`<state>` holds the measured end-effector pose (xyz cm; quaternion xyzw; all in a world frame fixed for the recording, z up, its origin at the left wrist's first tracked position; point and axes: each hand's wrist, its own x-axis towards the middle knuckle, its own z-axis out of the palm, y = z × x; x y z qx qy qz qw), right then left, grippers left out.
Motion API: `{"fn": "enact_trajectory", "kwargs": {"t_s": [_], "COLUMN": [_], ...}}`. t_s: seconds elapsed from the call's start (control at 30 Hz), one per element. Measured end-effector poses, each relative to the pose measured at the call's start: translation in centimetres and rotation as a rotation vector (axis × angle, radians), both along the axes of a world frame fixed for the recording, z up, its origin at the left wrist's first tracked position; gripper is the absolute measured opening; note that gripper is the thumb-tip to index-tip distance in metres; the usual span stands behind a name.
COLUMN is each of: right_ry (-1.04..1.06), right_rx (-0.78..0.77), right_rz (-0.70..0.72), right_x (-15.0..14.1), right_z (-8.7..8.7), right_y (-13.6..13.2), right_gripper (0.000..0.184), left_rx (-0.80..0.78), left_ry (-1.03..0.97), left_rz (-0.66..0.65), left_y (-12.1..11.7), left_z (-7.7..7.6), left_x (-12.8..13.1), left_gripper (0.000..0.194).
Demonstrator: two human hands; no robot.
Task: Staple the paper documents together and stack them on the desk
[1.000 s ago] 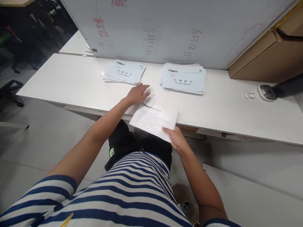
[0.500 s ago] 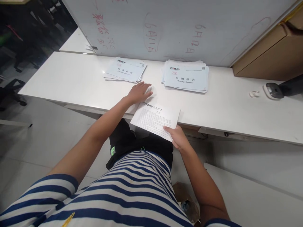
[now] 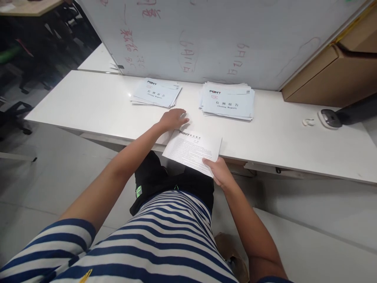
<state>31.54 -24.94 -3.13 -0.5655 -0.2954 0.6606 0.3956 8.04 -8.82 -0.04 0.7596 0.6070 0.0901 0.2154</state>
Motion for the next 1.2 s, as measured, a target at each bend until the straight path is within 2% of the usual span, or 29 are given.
{"fn": "enact_trajectory", "kwargs": {"t_s": [0.13,0.23,0.3,0.37,0.43,0.5,0.6,0.7,0.87,1.2], "right_ry": [-0.106,-0.283,-0.353,-0.352,-0.342,-0.357,-0.385,-0.414,-0.463,-0.431], "right_rx": [0.0,0.042,0.083,0.109,0.116,0.112,0.094,0.078,0.103,0.112], "right_rz": [-0.023,-0.026,-0.012,0.001,-0.007,-0.023,-0.03,-0.036,-0.036,-0.018], "right_x": [0.6,1.9,2.9,3.8,4.3,4.4,4.1,3.6,3.5,3.1], "right_z": [-0.1,-0.2,-0.2,0.0,0.4,0.9,1.6,1.8,1.1,0.9], "right_y": [0.0,-0.4,-0.7,-1.1,-1.5,-1.7,-1.6,-1.3,-0.8,-0.9], "right_gripper": [0.042,0.04,0.039,0.04,0.04,0.04,0.04,0.038,0.033,0.039], "left_rx": [-0.017,0.119,0.226,0.26,0.257,0.256,0.256,0.246,0.242,0.226], "left_ry": [-0.243,-0.413,-0.401,-0.314,-0.218,-0.161,-0.144,-0.132,-0.109,-0.175], "left_rz": [0.067,0.222,0.381,0.49,0.476,0.39,0.321,0.321,0.329,0.325], "left_y": [0.2,0.2,-0.1,-0.9,-1.8,-2.6,-3.2,-3.3,-3.4,-3.8], "left_z": [0.5,0.5,0.0,-0.9,-1.8,-2.7,-3.2,-3.2,-3.1,-2.6], "left_x": [-0.9,-2.5,-3.9,-5.5,-6.7,-7.5,-7.9,-7.7,-7.6,-7.6], "left_gripper": [0.057,0.058,0.054,0.05,0.047,0.044,0.04,0.041,0.043,0.056]}}
